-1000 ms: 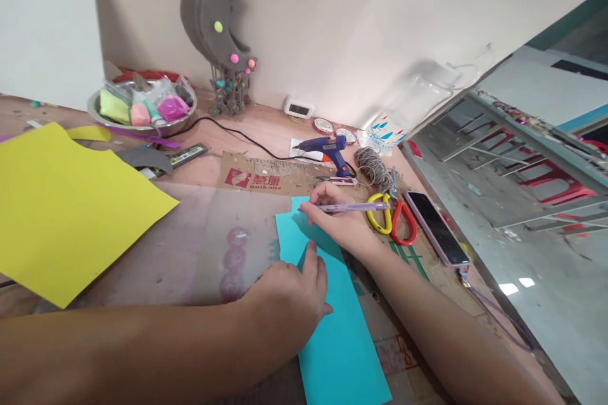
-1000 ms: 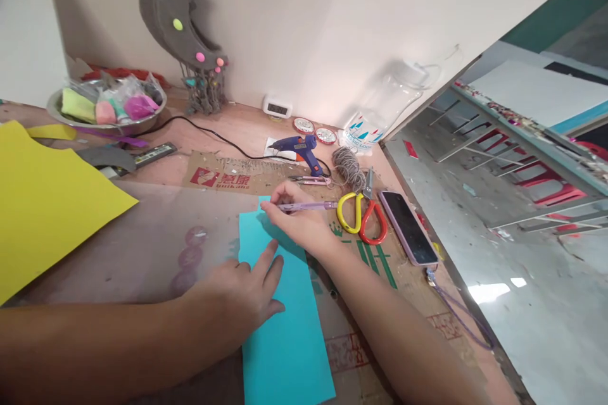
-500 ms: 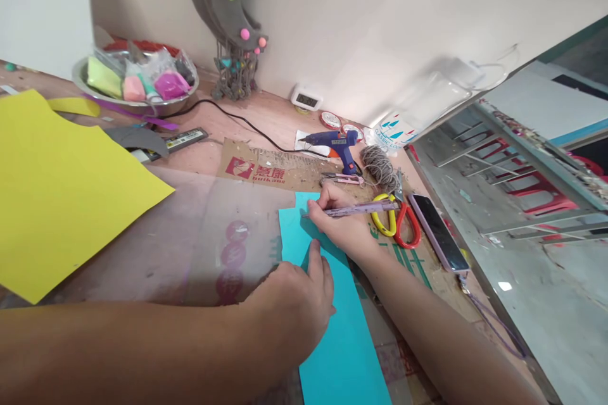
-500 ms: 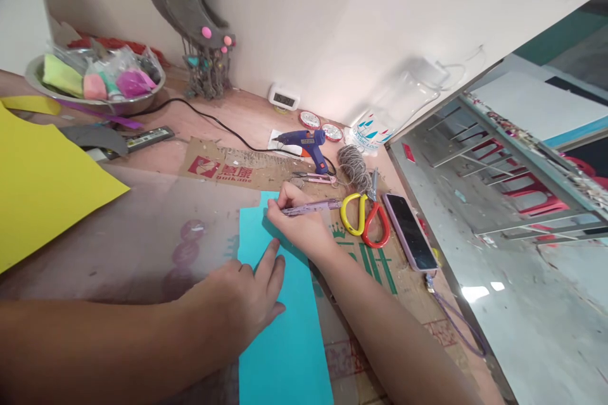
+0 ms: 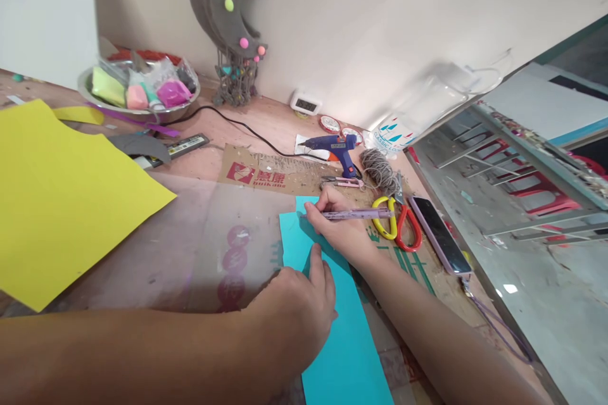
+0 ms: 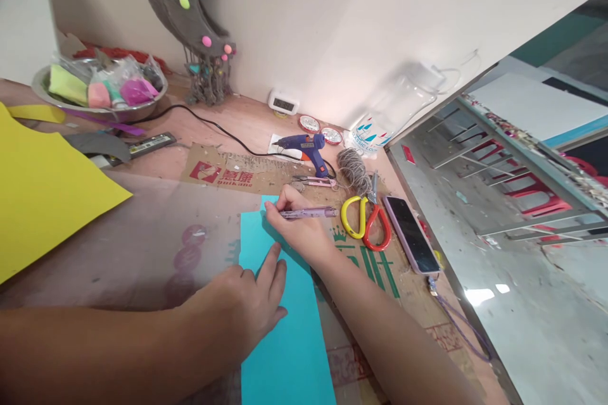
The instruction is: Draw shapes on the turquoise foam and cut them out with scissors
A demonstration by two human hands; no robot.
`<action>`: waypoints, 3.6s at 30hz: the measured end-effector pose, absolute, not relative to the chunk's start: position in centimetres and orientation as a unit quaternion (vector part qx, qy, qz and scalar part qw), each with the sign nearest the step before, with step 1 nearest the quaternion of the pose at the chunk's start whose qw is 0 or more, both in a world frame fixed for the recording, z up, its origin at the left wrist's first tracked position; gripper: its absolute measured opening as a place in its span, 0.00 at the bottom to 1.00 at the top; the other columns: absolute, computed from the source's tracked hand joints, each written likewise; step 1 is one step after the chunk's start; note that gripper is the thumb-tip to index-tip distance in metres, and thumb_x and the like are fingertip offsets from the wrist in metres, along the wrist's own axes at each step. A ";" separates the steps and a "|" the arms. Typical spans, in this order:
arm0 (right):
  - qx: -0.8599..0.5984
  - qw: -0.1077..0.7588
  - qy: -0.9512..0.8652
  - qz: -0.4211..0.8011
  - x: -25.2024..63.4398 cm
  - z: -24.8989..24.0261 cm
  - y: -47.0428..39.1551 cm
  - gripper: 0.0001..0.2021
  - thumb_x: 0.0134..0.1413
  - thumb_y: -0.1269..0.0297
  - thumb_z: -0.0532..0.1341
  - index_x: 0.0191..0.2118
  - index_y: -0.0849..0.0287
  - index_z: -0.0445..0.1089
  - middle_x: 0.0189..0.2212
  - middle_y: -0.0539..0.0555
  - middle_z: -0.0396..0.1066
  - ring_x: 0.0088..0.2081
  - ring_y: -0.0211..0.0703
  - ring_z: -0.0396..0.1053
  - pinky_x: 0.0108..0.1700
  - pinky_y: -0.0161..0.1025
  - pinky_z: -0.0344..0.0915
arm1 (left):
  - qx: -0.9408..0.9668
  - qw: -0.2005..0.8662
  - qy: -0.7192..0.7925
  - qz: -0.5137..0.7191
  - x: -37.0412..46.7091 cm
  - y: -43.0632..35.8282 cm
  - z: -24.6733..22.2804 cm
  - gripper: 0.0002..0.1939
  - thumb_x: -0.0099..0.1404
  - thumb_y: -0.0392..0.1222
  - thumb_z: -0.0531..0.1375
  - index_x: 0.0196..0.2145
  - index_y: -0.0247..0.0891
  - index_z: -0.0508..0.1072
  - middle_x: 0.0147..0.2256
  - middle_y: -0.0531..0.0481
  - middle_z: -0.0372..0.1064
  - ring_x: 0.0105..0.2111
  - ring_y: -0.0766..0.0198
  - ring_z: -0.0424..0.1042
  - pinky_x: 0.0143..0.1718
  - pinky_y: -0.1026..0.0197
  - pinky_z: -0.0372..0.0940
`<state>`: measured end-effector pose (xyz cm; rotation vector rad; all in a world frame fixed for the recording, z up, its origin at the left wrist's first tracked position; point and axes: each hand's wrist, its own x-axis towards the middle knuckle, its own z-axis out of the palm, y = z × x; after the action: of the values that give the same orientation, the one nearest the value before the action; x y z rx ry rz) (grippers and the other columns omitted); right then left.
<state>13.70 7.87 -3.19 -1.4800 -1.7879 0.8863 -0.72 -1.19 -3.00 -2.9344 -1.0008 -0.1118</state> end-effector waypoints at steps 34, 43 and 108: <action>-0.569 0.320 -0.703 0.280 14.1 -2.8 7.9 0.13 0.54 0.64 0.58 0.23 0.54 0.53 0.18 0.44 0.53 0.21 0.36 0.51 0.25 0.36 0.49 | -0.944 0.031 -0.324 -0.059 -0.9 -1.3 -3.3 0.24 0.67 0.48 0.56 0.56 0.32 0.72 0.58 0.24 0.61 0.21 0.62 0.73 0.17 0.62 0.56; -0.575 0.333 -0.699 0.265 14.3 -3.4 8.2 0.13 0.52 0.66 0.58 0.23 0.54 0.52 0.19 0.44 0.51 0.21 0.35 0.50 0.24 0.36 0.47 | -0.944 0.043 -0.323 -0.060 -0.8 -1.2 -3.0 0.27 0.68 0.50 0.55 0.57 0.28 0.71 0.57 0.22 0.60 0.18 0.63 0.72 0.15 0.62 0.58; -0.565 0.300 -0.709 0.296 13.1 -2.8 7.3 0.13 0.52 0.65 0.57 0.22 0.54 0.51 0.18 0.43 0.51 0.20 0.35 0.50 0.24 0.35 0.48 | -0.932 0.075 -0.344 -0.087 -0.9 -1.3 -3.0 0.26 0.70 0.52 0.52 0.54 0.30 0.74 0.55 0.27 0.67 0.16 0.66 0.68 0.16 0.61 0.58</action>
<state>13.10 7.29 -2.79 -1.4989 -1.8824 0.7862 -0.89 -1.32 -2.96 -2.7961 -1.0326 -0.2610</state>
